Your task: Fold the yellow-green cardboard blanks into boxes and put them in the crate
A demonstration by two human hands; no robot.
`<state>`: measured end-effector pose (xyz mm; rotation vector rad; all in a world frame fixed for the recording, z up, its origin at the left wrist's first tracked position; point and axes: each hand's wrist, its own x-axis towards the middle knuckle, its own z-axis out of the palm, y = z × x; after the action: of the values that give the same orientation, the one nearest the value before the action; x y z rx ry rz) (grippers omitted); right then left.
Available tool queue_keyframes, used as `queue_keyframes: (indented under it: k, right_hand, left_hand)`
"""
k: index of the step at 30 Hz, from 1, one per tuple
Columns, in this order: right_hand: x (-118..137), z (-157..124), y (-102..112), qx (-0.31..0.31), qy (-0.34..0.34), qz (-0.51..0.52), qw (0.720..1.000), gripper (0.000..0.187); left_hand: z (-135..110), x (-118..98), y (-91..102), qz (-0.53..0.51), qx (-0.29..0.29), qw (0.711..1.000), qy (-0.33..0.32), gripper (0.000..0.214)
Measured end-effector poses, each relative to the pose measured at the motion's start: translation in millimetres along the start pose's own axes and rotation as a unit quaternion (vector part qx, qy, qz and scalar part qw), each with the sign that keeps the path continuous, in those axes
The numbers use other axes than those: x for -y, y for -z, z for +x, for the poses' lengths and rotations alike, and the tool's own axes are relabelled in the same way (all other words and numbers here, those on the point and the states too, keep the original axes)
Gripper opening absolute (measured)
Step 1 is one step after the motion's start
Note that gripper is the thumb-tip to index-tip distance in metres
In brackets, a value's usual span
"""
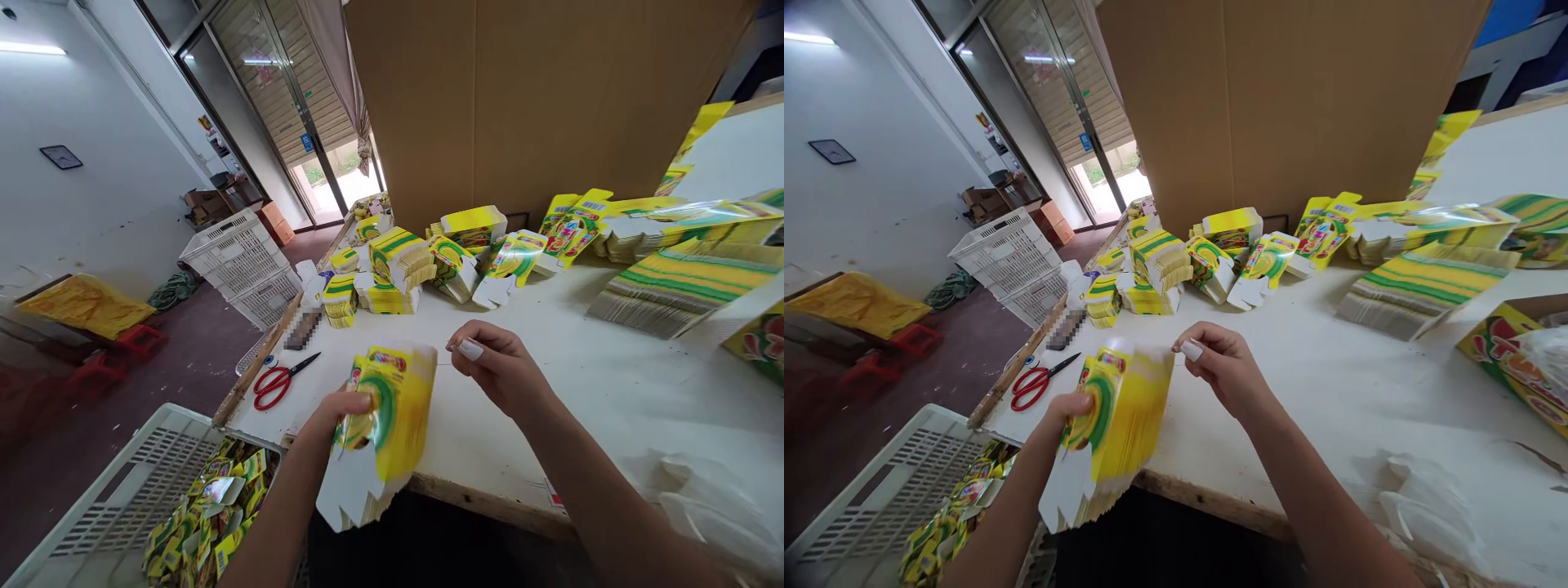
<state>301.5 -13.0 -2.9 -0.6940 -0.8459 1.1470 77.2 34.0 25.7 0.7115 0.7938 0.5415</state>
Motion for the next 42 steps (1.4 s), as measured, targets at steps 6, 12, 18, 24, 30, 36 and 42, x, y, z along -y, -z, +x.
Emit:
queue_keyframes:
  k: [6, 12, 18, 24, 30, 36, 42]
  right_hand:
    - [-7.0, 6.3, 1.9, -0.072, 0.001, 0.092, 0.993, 0.023]
    - [-15.3, 10.7, 2.1, -0.09, -0.046, 0.17, 0.98, 0.024]
    - [-17.7, 14.7, 14.4, -0.114, -0.103, 0.269, 0.951, 0.02]
    - [-32.1, 16.5, 17.9, -0.111, -0.114, 0.21, 0.965, 0.021]
    - [-33.7, 23.2, 45.7, -0.187, -0.049, 0.085, 0.977, 0.016]
    - [-28.6, 27.5, 66.7, -0.195, -0.088, -0.188, 0.959, 0.013]
    - [-34.8, 20.6, 62.0, -0.193, -0.149, -0.505, 0.828, 0.009]
  left_hand:
    - [-15.8, 13.9, -20.6, 0.113, 0.179, 0.976, 0.051, 0.087]
    - [-9.3, 17.9, -27.9, 0.185, 0.213, 0.958, 0.049, 0.101]
    - [-9.7, 19.7, -25.2, 0.244, 0.212, 0.946, 0.004, 0.111]
    - [-15.6, 24.0, -30.8, 0.298, 0.22, 0.929, -0.024, 0.113]
    - [-17.6, 32.4, -23.1, 0.403, 0.193, 0.893, -0.049, 0.126]
    - [-25.7, 27.1, -26.0, 0.332, 0.191, 0.924, 0.004, 0.118]
    - [-5.9, -21.9, 3.7, 0.239, 0.014, 0.971, 0.012, 0.096]
